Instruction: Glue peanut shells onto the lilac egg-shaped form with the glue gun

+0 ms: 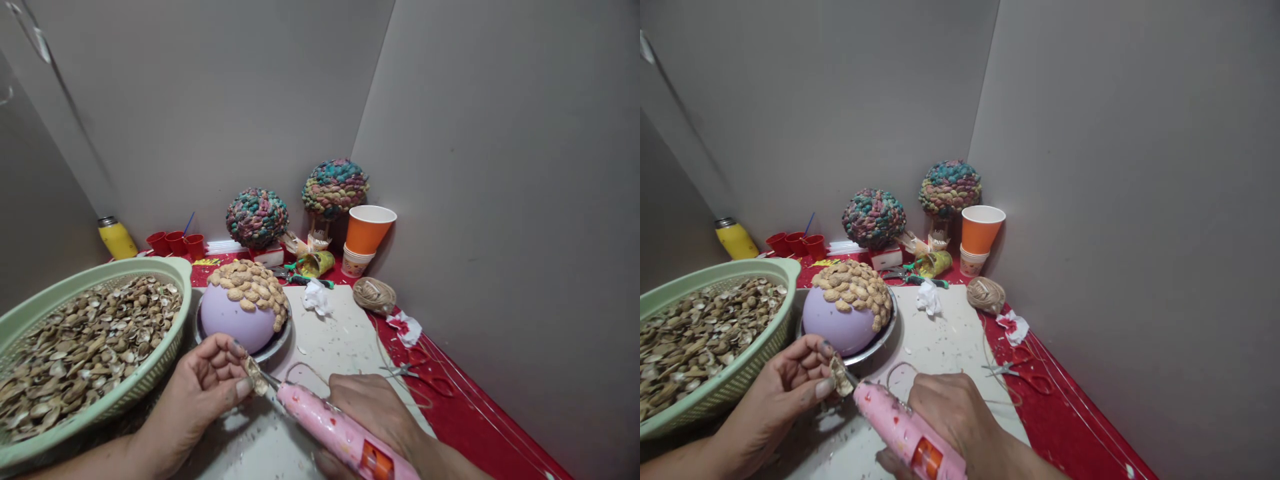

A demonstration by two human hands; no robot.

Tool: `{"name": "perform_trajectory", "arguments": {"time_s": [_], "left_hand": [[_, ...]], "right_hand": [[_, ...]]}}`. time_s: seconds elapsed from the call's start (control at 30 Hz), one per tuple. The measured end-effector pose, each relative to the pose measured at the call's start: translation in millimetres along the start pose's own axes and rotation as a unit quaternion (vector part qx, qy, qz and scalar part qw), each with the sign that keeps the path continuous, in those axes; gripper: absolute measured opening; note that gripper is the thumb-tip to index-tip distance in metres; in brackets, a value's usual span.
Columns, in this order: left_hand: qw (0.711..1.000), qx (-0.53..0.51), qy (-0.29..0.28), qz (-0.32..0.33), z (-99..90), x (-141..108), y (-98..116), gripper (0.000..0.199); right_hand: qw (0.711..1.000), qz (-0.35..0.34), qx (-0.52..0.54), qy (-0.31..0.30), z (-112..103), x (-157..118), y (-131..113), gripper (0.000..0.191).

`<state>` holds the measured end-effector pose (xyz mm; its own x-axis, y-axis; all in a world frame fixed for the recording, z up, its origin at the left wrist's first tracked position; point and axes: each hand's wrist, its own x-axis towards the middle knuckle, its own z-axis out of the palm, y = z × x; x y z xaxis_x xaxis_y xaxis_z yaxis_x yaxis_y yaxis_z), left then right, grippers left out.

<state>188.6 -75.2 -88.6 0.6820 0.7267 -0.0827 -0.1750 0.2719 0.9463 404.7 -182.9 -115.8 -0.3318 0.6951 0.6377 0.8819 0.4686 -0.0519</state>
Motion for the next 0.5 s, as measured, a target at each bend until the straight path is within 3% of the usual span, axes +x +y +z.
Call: {"name": "perform_trajectory", "arguments": {"time_s": [0.13, 0.33, 0.5], "left_hand": [[1.000, -0.001, -0.001, 0.009, 0.1, 0.6, -0.5, 0.028], [1.000, -0.009, 0.016, 0.011, 1.4, -0.3, 0.6, 0.030], [1.000, -0.007, 0.013, 0.013, 0.2, -0.3, -0.6, 0.029]], "right_hand": [[1.000, 0.006, 0.004, -0.007, -0.1, 0.3, 1.2, 0.046], [0.999, -0.015, 0.003, 0.039, -4.0, 6.3, -0.1, 0.052], [0.999, 0.000, 0.025, 0.028, -4.6, 6.2, -0.2, 0.052]]}}
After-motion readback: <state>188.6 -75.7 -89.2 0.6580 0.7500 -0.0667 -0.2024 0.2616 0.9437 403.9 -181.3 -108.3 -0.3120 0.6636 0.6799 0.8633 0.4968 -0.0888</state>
